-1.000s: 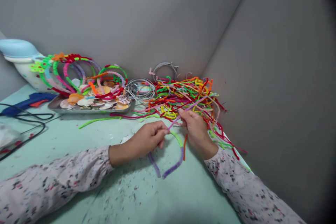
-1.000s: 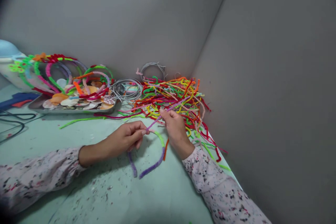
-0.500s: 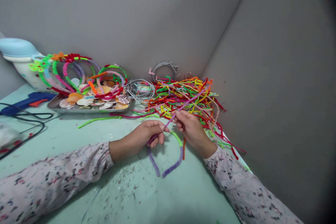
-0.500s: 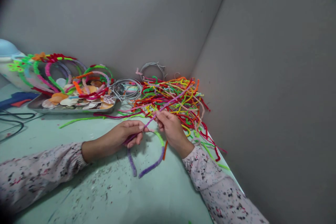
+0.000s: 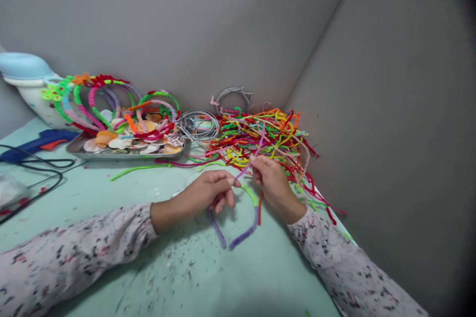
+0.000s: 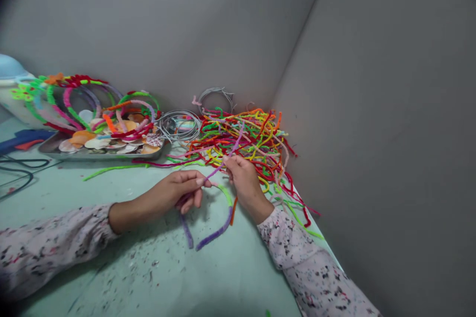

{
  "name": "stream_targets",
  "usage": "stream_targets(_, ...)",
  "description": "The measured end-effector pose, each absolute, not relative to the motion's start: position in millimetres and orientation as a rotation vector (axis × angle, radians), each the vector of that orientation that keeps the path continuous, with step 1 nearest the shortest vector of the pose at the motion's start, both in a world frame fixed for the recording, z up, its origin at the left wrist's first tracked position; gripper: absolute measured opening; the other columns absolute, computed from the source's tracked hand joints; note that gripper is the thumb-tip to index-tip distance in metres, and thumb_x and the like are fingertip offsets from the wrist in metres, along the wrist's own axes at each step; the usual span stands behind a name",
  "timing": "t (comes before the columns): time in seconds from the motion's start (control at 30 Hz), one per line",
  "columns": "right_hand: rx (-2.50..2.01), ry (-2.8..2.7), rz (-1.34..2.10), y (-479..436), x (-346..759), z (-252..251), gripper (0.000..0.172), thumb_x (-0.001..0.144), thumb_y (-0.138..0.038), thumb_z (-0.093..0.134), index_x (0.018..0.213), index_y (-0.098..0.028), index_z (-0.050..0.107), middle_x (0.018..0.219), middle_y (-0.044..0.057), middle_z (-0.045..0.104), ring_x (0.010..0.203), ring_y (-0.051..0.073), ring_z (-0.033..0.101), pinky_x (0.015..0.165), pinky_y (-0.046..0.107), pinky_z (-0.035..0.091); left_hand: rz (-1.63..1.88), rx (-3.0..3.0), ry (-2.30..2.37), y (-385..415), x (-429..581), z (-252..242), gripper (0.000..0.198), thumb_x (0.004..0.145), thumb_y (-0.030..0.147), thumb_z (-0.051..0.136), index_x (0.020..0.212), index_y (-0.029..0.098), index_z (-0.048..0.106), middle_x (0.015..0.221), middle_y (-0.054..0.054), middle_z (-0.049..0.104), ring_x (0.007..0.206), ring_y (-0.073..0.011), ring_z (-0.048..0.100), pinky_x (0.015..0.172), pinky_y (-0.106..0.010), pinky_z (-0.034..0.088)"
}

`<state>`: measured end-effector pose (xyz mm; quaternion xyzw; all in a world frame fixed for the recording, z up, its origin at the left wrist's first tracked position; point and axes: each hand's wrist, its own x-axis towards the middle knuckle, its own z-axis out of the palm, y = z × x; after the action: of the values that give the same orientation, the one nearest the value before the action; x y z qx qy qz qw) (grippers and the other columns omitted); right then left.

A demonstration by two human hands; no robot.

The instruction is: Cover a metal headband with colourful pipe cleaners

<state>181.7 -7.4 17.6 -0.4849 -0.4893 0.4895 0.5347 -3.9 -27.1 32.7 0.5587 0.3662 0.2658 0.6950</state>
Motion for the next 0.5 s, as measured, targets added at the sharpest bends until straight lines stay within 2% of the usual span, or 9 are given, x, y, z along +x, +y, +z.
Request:
stream_targets(0.1, -1.112, -1.106, 1.178, -4.8, 185.9, 17.5, 0.034, 0.077, -0.045, 0.064, 0.06, -0.02, 0.049, 0.053, -0.006, 0.039, 0.048, 0.009, 0.032, 0.046, 0.025, 0.023, 0.586, 1.031, 0.738, -23.4, -4.7, 32.1, 0.029, 0.085, 0.038, 0.052, 0.089, 0.011, 0.061, 0.065, -0.005, 0.063, 0.04, -0.0061, 0.045, 0.039, -0.018, 0.027)
stream_targets(0.23, -1.096, -1.071, 1.164, -1.3, 190.1, 12.4, 0.032, 0.075, -0.046, 0.067, 0.063, -0.02, 0.052, 0.055, -0.006, 0.042, 0.049, 0.009, 0.033, 0.046, 0.024, 0.025, 0.554, 0.957, 0.68, -22.1, -6.3, 29.4, 0.022, 0.082, 0.033, 0.058, 0.085, 0.011, 0.061, 0.064, -0.003, 0.061, 0.042, -0.0049, 0.043, 0.039, -0.017, 0.026)
stream_targets(0.33, -1.093, -1.056, 1.145, -0.3, 191.0, 10.7, 0.03, 0.075, -0.044, 0.067, 0.064, -0.02, 0.053, 0.055, -0.006, 0.042, 0.049, 0.008, 0.034, 0.046, 0.023, 0.027, 0.543, 1.022, 0.691, -22.8, -6.5, 29.6, 0.021, 0.081, 0.034, 0.061, 0.077, 0.013, 0.057, 0.064, -0.001, 0.059, 0.043, -0.004, 0.041, 0.04, -0.017, 0.026)
stream_targets(0.5, -1.101, -0.974, 1.102, -1.2, 188.1, 17.1, 0.029, 0.073, -0.041, 0.069, 0.063, -0.019, 0.052, 0.053, -0.007, 0.04, 0.048, 0.007, 0.032, 0.044, 0.022, 0.025, 0.606, 1.404, 0.89, -24.0, -4.0, 34.2, 0.019, 0.083, 0.035, 0.055, 0.08, 0.016, 0.055, 0.056, 0.004, 0.055, 0.044, -0.006, 0.041, 0.044, -0.019, 0.029)
